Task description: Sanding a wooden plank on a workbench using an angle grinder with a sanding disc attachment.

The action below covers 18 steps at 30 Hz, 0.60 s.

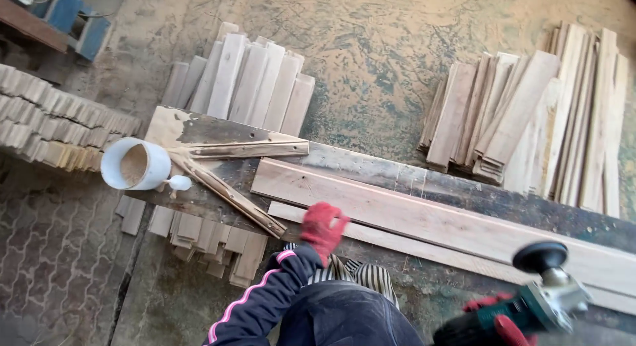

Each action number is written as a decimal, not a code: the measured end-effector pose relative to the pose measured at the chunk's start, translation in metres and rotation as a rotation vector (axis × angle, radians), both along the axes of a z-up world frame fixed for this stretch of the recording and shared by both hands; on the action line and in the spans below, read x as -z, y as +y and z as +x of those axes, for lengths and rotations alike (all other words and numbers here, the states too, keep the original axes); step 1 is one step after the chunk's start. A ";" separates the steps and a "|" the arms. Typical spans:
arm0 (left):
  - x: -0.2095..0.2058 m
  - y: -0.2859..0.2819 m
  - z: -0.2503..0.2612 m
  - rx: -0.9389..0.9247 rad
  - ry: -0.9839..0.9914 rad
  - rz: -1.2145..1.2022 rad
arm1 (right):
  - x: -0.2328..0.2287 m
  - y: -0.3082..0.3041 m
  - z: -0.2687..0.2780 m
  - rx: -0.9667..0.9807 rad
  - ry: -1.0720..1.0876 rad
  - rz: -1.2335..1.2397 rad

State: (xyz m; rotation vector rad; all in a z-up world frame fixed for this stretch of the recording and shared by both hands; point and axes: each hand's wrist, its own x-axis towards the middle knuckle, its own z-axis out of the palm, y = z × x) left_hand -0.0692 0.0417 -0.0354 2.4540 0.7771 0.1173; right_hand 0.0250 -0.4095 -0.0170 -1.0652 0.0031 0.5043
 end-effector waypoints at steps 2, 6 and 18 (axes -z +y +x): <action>-0.051 -0.026 0.012 -0.017 -0.417 -0.278 | -0.038 0.068 0.006 0.028 -0.011 -0.038; -0.105 -0.065 0.049 0.599 0.053 -1.185 | -0.029 0.141 -0.017 0.006 0.155 -0.132; -0.066 -0.032 0.011 -0.087 -0.035 -1.698 | -0.016 0.221 -0.123 -0.228 0.345 -0.490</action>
